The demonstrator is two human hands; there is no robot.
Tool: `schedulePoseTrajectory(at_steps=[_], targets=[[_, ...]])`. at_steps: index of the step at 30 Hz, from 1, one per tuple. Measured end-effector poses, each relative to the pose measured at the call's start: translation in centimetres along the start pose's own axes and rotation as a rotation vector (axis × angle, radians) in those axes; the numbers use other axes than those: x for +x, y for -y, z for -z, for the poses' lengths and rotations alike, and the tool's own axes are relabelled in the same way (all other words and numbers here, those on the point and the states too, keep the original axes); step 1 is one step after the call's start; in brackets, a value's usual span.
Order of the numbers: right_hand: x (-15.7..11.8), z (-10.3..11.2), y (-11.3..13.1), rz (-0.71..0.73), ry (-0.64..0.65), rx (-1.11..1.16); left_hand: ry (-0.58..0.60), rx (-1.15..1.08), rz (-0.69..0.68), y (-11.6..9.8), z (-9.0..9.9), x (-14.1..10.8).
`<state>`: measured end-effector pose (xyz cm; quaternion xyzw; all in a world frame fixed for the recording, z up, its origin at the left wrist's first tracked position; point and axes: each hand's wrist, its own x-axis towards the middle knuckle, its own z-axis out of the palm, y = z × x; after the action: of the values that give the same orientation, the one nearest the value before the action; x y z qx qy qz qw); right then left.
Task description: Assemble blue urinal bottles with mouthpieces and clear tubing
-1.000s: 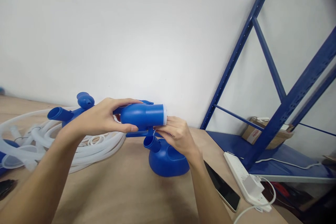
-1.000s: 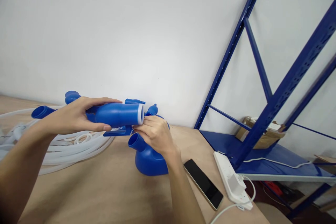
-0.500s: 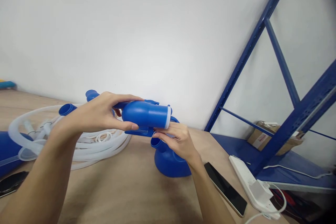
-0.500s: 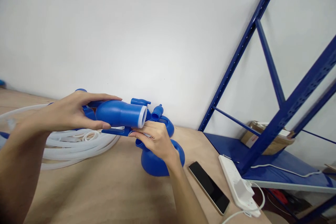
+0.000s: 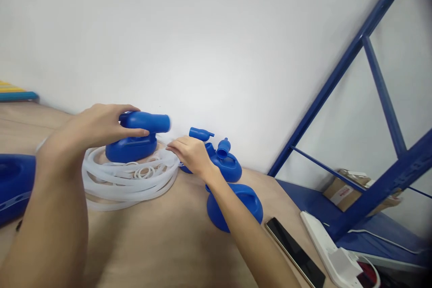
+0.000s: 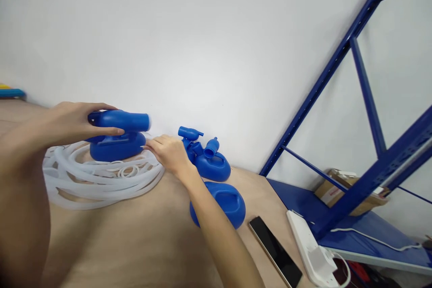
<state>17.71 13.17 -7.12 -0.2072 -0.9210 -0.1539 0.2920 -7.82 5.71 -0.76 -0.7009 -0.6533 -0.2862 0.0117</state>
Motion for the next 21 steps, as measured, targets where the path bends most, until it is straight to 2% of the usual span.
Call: schedulePoseTrajectory(at_steps=[3,5,8,11,13,15,18,21], targets=[[3.7,-3.4,-1.0,0.111,0.153,-0.075,0.018,0.056,0.113,2.0,-0.3,0.4],[5.0,-5.5,-1.1,0.15,0.212,-0.084,0.019,0.055,0.134,2.8,-0.6,0.3],[5.2,-7.5,-0.6,0.115,0.284,-0.016,0.013,0.046,0.099,3.4,-0.9,0.2],[3.9,-7.4,0.3,0.05,0.302,0.041,0.097,0.05,0.094,3.7,-0.9,0.2],[2.9,-6.5,1.0,-0.053,0.22,0.083,0.149,0.045,0.098,3.6,-0.9,0.3],[2.0,-5.3,1.4,-0.285,0.031,0.256,0.185,0.018,0.082,3.2,-0.8,0.3],[1.3,-4.2,1.7,-0.619,-0.219,0.723,0.236,-0.029,0.022,2.1,-0.8,0.1],[1.0,-4.1,1.5,-0.758,-0.322,1.106,0.233,-0.054,-0.04,1.1,-0.7,-0.3]])
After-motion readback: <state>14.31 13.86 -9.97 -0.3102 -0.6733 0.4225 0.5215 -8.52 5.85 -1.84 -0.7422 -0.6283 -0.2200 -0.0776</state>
